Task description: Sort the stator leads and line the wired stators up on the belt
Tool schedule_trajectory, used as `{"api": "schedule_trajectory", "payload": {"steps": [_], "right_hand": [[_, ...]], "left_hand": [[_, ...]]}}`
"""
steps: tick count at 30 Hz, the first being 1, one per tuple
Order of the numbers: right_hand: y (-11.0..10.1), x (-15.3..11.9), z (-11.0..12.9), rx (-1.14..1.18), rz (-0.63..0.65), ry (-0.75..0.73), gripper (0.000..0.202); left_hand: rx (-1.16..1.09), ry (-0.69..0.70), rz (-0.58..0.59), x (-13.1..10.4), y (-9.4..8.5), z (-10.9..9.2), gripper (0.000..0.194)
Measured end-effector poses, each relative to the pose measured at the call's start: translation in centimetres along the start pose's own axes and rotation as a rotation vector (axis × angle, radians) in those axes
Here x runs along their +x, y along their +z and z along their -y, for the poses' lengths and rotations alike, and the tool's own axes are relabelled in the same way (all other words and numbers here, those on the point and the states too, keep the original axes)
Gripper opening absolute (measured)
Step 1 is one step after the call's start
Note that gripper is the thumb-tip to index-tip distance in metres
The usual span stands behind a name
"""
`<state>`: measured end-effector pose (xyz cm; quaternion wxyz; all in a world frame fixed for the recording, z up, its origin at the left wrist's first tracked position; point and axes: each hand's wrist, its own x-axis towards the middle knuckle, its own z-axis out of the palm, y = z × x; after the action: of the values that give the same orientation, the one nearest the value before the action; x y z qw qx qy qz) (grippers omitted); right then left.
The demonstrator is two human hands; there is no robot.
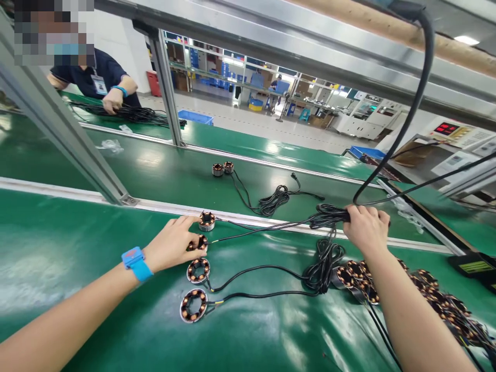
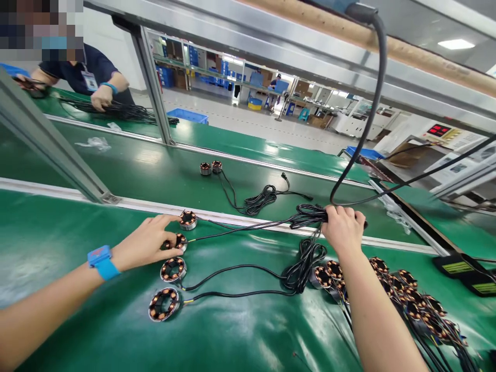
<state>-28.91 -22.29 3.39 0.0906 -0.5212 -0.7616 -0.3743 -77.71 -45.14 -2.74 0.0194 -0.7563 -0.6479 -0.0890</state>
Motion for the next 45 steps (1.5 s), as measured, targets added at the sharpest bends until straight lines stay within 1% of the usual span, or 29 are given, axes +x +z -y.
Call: {"api": "schedule_trajectory", "payload": {"steps": [3,6,8,9,10,11,14,15,16,17,19,21,22,23,24,25,26,28,29,30,32,35,38,41,43,45], "right_hand": [[0.1,-0.5,-0.8,-0.029,-0.059,-0.005,0.019],[0.4,-0.9,-2.0,-0.061,-0.137,0.005,0.022],[0.9,-1.0,-2.7,-0.022,-0.145,0.012,0.029],[1.3,-1.1,-2.8,0.012,-0.106,0.006,0.031],[1.8,-1.2,-2.8,0.045,-0.032,-0.009,0.034],[2.2,-1.3,-2.7,0.073,0.079,-0.033,0.036],[3.4,-2.0,-1.6,0.110,0.546,-0.106,0.051],[3.7,-2.3,-1.3,0.108,0.671,-0.117,0.057],[3.8,-2.5,-0.9,0.101,0.757,-0.119,0.064],[3.8,-2.6,-0.6,0.092,0.801,-0.120,0.070],[3.1,-2.2,0.2,0.098,0.807,-0.146,0.077],[1.8,-1.3,1.5,0.182,0.801,-0.207,0.078],[1.1,-0.6,2.5,0.255,0.790,-0.244,0.075],[0.3,0.1,3.8,0.337,0.771,-0.277,0.070],[-0.3,0.7,5.2,0.411,0.746,-0.301,0.064],[-0.8,1.4,6.8,0.467,0.716,-0.317,0.058],[-1.0,2.0,8.5,0.503,0.688,-0.327,0.055],[-1.0,2.9,11.7,0.530,0.654,-0.327,0.057],[-0.7,3.2,13.1,0.533,0.646,-0.319,0.061],[-0.4,3.5,14.3,0.536,0.638,-0.311,0.065],[0.4,3.8,15.9,0.541,0.622,-0.298,0.073],[1.4,4.2,16.6,0.555,0.608,-0.322,0.080],[2.2,4.9,15.6,0.559,0.602,-0.340,0.083],[3.4,6.2,13.6,0.439,0.541,-0.269,0.076],[4.5,7.2,12.4,0.353,0.528,-0.222,0.071],[5.8,8.1,11.7,0.330,0.553,-0.218,0.068]], "left_hand": [[-0.020,0.009,0.000,-0.1,0.6,0.1,0.036],[-0.045,0.021,0.003,0.9,1.2,0.3,0.041],[-0.073,0.042,0.021,1.8,1.3,0.5,0.042],[-0.087,0.057,0.032,2.1,1.3,0.7,0.043],[-0.099,0.073,0.043,2.4,1.1,0.7,0.043],[-0.109,0.089,0.053,2.6,1.0,0.8,0.044],[-0.130,0.124,0.080,2.4,0.2,0.4,0.051],[-0.137,0.130,0.091,2.0,-0.1,0.1,0.053],[-0.146,0.135,0.104,1.6,-0.5,-0.2,0.054],[-0.154,0.138,0.116,1.0,-1.0,-0.5,0.053],[-0.176,0.153,0.172,0.2,-2.0,-0.8,0.047],[-0.219,0.177,0.269,0.5,-3.2,-0.5,0.037],[-0.239,0.181,0.309,1.3,-3.7,-0.1,0.032],[-0.250,0.172,0.330,2.7,-4.1,0.4,0.028],[-0.247,0.145,0.324,4.6,-4.4,1.1,0.028],[-0.229,0.100,0.289,7.0,-4.4,1.8,0.034],[-0.198,0.042,0.243,9.7,-4.2,2.5,0.045],[-0.128,-0.085,0.162,15.5,-3.3,3.6,0.069],[-0.095,-0.142,0.136,18.4,-2.7,4.1,0.077],[-0.065,-0.188,0.120,21.1,-2.1,4.5,0.080],[-0.021,-0.246,0.113,25.7,-0.8,5.1,0.076],[-0.004,-0.271,0.155,30.7,1.0,5.7,0.065],[-0.005,-0.250,0.229,34.4,2.6,6.2,0.055],[0.021,-0.233,0.284,36.6,3.8,6.4,0.054],[0.045,-0.230,0.291,36.8,4.2,6.4,0.057],[0.064,-0.223,0.294,35.5,4.1,6.4,0.060]]}}
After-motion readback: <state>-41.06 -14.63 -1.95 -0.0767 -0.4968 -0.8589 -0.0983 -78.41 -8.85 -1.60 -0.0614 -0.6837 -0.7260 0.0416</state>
